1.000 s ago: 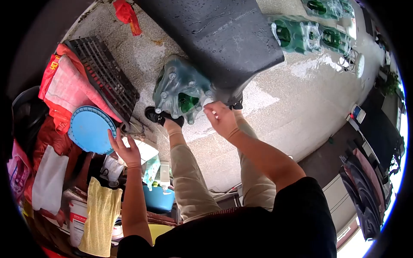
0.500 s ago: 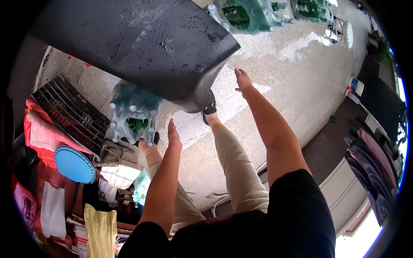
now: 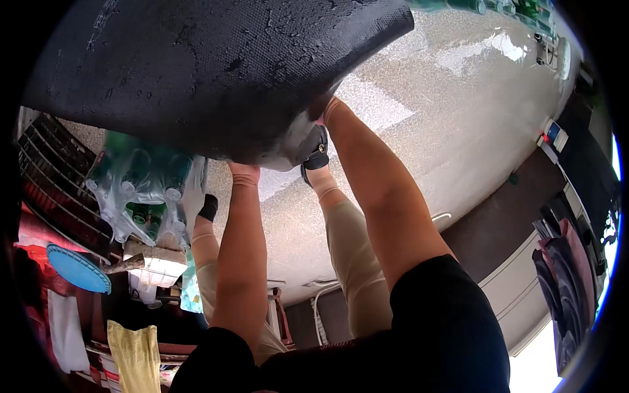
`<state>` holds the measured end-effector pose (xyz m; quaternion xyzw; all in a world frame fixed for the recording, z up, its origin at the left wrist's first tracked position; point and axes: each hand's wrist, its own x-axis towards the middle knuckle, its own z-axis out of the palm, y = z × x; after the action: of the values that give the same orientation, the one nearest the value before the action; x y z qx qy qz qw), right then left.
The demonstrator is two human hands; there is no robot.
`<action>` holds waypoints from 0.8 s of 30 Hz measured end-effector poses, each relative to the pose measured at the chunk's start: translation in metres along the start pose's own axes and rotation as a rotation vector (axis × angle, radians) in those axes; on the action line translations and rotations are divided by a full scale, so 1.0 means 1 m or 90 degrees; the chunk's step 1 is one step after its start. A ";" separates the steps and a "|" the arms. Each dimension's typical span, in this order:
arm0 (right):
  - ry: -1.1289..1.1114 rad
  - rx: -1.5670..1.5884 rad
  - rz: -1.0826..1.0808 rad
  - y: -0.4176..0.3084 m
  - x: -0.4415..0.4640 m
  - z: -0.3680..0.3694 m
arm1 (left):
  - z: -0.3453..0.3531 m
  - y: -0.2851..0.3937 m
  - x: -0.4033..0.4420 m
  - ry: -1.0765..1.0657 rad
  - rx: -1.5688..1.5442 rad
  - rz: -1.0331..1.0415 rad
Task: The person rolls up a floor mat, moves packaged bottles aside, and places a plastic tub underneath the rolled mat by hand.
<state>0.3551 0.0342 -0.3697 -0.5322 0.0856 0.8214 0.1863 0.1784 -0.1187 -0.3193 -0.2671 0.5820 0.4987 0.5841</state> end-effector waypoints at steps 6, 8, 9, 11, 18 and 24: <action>0.023 -0.029 -0.034 0.000 -0.026 0.025 | 0.000 -0.031 -0.016 -0.112 -0.093 0.191; 0.040 -0.040 -0.040 0.000 -0.046 0.030 | -0.014 -0.035 -0.036 -0.125 0.276 0.369; 0.055 -0.050 -0.052 0.000 -0.060 0.030 | -0.019 -0.039 -0.048 -0.134 0.655 0.526; 0.074 -0.075 -0.074 -0.002 -0.085 0.039 | 0.025 -0.006 -0.096 -0.043 0.288 0.334; 0.136 -0.180 -0.153 -0.006 -0.216 0.094 | 0.053 0.025 -0.224 0.085 -0.042 0.049; 0.152 -0.268 -0.197 0.026 -0.280 0.172 | 0.023 0.056 -0.300 0.059 0.049 0.075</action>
<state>0.3020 0.0081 -0.0453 -0.6591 -0.1475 0.7142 0.1837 0.1901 -0.1594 -0.0161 -0.2327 0.6417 0.4968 0.5360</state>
